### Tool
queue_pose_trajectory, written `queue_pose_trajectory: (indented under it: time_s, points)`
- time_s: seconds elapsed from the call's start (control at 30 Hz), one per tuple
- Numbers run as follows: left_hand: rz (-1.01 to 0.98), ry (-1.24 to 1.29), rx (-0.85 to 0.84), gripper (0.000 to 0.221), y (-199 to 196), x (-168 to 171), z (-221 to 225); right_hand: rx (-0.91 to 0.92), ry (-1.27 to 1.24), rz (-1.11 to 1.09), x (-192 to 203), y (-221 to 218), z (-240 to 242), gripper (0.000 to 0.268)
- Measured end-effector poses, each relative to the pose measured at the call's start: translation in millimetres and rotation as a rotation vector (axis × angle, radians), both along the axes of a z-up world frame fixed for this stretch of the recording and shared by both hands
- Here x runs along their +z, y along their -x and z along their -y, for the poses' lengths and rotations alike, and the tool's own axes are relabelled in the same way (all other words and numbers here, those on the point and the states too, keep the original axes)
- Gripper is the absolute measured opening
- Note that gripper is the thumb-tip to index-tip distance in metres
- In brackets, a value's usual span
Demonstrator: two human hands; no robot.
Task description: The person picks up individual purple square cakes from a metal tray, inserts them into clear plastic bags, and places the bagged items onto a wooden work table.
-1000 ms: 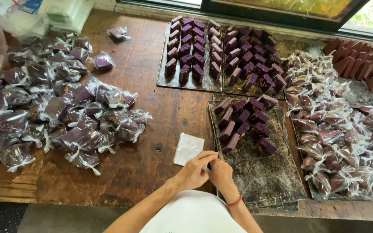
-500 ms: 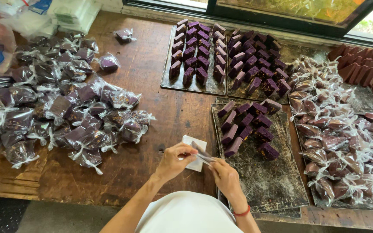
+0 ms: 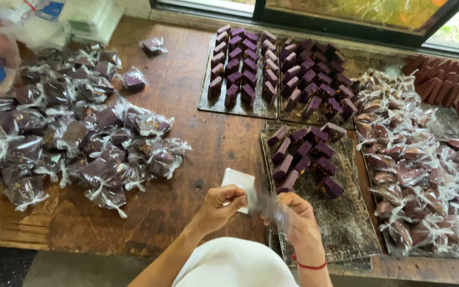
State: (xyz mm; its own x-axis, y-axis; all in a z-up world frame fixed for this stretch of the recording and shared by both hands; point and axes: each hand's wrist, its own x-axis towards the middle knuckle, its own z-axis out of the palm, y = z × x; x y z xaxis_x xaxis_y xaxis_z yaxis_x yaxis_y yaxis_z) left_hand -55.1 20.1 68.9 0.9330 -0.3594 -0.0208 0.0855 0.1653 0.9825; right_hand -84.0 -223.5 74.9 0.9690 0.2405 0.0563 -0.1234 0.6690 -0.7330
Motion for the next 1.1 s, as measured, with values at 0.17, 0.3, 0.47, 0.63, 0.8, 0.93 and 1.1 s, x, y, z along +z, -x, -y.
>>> queue_pose_trajectory:
  time_s: [0.17,0.3,0.47,0.63,0.8,0.93,1.1]
  points:
    - [0.46,-0.537,0.195,0.017,-8.0,-4.5,-0.3,-0.197,0.923,0.298,-12.3,-0.5,-25.6,0.008]
    - [-0.005,-0.331,0.12,0.024,-6.2,-21.1,10.9,-0.197,1.235,0.695,8.3,10.7,-42.8,0.027]
    - [0.207,-0.354,-0.167,0.023,-1.1,-22.4,8.3,-0.274,1.313,0.608,4.0,2.3,-38.6,0.034]
    - [0.454,-0.51,-0.104,0.018,13.6,-7.9,16.1,-0.245,1.036,0.404,-39.1,-11.5,-25.9,0.016]
    - [1.138,-0.616,0.287,0.013,9.2,-2.6,14.2,-0.07,0.536,-0.033,-59.6,-15.0,-13.6,0.005]
    - [1.059,-0.565,0.332,0.007,2.7,-5.6,12.5,-0.126,0.929,0.128,-35.8,-11.9,-28.9,0.015]
    - [0.241,-0.275,0.054,0.017,1.3,-28.8,12.8,-0.137,1.302,0.632,-14.8,-7.1,-42.7,0.029]
